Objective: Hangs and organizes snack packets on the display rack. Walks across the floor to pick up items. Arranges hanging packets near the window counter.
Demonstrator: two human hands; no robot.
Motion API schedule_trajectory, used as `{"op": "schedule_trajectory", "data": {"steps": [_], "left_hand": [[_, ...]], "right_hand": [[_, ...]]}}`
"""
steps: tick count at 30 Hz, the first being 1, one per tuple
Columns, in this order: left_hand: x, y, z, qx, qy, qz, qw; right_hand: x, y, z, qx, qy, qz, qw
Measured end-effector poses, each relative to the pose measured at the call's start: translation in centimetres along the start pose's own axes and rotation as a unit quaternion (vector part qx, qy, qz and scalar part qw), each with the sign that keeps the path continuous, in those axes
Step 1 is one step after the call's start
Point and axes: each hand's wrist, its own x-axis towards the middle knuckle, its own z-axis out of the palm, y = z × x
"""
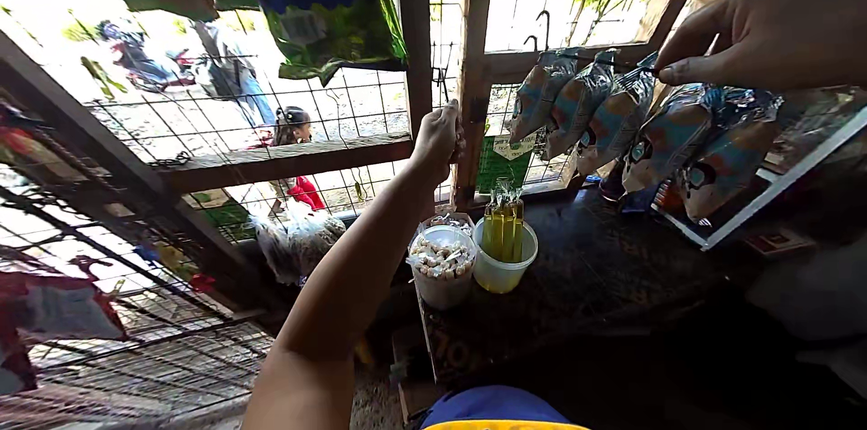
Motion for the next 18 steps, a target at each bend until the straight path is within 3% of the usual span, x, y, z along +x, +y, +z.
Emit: {"op": "schedule_trajectory", "data": {"steps": [7, 18], "left_hand": [[-9.9, -1.9, -4.4, -0.007, -0.055, 0.029, 0.998], [-20.0, -5.0, -11.5, -0.164, -0.028, 0.044, 0.985]], "right_hand": [[2.0, -2.8, -0.4, -0.029, -0.017, -0.009, 0.999], [9.8, -10.1, -1.1, -0.071, -0.009, 0.026, 0.997]]}}
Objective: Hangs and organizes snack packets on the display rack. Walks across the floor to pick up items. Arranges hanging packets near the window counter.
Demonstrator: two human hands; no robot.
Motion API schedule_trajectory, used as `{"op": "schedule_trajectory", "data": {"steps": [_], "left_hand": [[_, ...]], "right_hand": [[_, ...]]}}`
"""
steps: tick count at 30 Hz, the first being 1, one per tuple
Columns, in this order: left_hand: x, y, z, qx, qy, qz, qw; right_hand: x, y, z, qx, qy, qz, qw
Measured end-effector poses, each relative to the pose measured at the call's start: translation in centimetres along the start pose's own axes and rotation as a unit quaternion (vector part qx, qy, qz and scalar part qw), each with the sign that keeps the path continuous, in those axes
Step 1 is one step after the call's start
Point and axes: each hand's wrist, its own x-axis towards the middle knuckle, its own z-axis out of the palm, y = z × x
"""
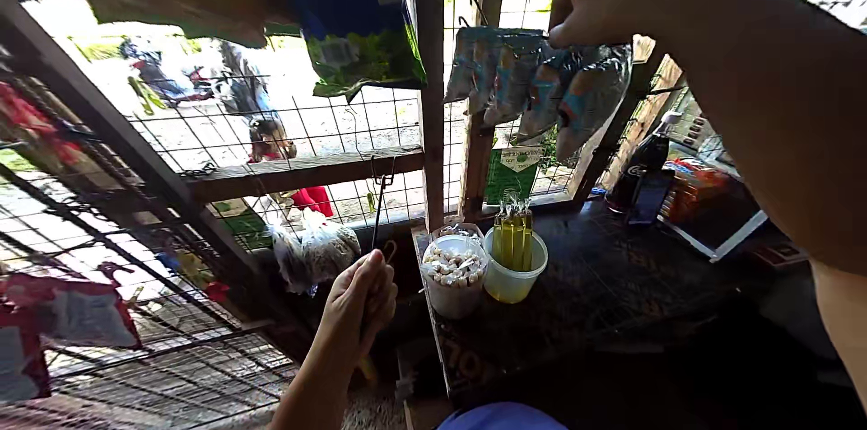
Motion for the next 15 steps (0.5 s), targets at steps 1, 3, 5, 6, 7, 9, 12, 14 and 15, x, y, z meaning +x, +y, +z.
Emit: {"op": "schedule_trajectory", "data": {"steps": [1, 3, 5, 6, 7, 9, 12, 14, 15], "left_hand": [[-0.4, -0.1, -0.4, -0.005, 0.003, -0.001, 1.000], [-1.2, -0.4, -1.2, -0.012, 0.011, -0.006, 1.000], [-1.9, -0.5, -1.9, -0.016, 0.022, -0.014, 1.000], [-2.1, -0.6, -2.2, -0.018, 0.029, -0.016, 0.999], [-2.3, -0.7, -2.5, -0.021, 0.032, -0.017, 0.999], [-2.7, -1.0, -3.0, -0.028, 0.040, -0.018, 0.999], [-3.0, -1.4, -3.7, -0.038, 0.046, -0.020, 0.998], [-3.1, -1.6, -4.0, -0.045, 0.046, -0.022, 0.998], [-3.2, -1.8, -4.1, -0.048, 0.047, -0.024, 0.997]], "right_hand": [[0.5, -0.5, -0.2, -0.005, -0.002, 0.011, 1.000], [1.4, -1.0, -0.3, -0.009, 0.005, 0.026, 1.000], [2.0, -1.2, -0.5, -0.005, 0.009, 0.038, 0.999], [2.3, -1.2, -0.6, -0.003, 0.010, 0.043, 0.999], [2.7, -1.0, -0.6, -0.005, 0.011, 0.045, 0.999], [3.0, -1.0, -0.8, -0.013, 0.006, 0.048, 0.999], [2.8, -1.3, -1.3, -0.031, 0.012, 0.053, 0.998], [2.9, -1.5, -1.5, -0.042, 0.014, 0.052, 0.998], [2.9, -1.6, -1.5, -0.046, 0.013, 0.049, 0.998]]}}
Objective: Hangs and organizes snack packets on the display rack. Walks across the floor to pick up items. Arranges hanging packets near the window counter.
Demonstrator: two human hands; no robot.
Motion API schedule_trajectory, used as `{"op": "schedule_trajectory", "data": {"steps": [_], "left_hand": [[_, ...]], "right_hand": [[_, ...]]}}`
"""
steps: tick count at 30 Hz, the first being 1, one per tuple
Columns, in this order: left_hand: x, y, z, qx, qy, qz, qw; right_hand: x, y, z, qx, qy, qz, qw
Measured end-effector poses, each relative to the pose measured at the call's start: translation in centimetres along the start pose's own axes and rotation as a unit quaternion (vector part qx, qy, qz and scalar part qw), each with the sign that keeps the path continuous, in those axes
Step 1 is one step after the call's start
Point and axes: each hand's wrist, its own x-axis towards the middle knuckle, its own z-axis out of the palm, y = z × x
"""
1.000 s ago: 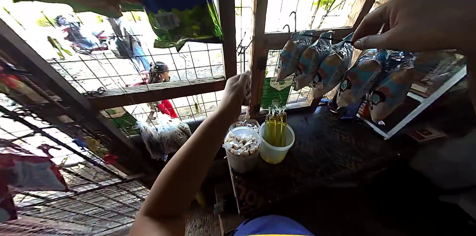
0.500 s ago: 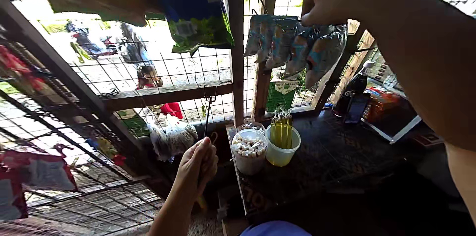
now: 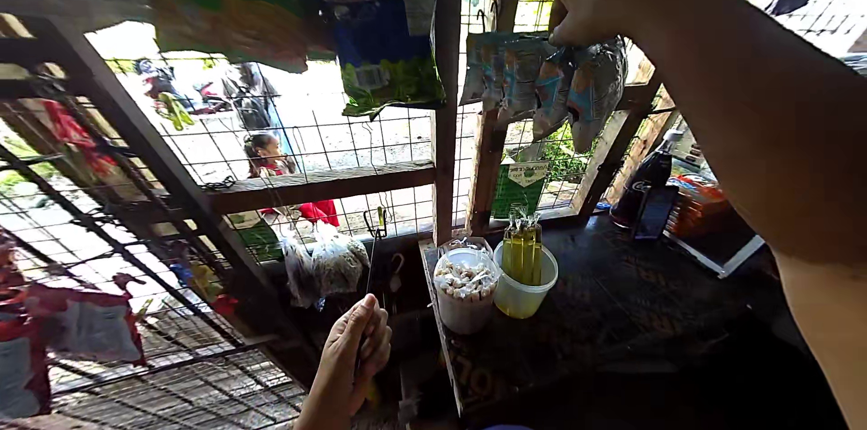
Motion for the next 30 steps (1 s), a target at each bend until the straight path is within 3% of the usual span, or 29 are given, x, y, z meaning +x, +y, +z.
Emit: {"op": "schedule_trajectory", "data": {"steps": [11, 21, 30], "left_hand": [[-0.1, -1.1, -1.1, -0.035, -0.009, -0.019, 0.999], [-1.1, -1.2, -2.2, -0.036, 0.023, -0.028, 0.999], [-1.3, -1.6, -2.5, -0.052, 0.049, -0.032, 0.997]], "right_hand": [[1.7, -2.5, -1.2, -0.001, -0.001, -0.012, 1.000], [3.4, -3.7, -3.8, -0.088, -0.021, -0.011, 0.996], [4.9, -3.3, -4.3, -0.048, 0.033, -0.018, 0.998]]}}
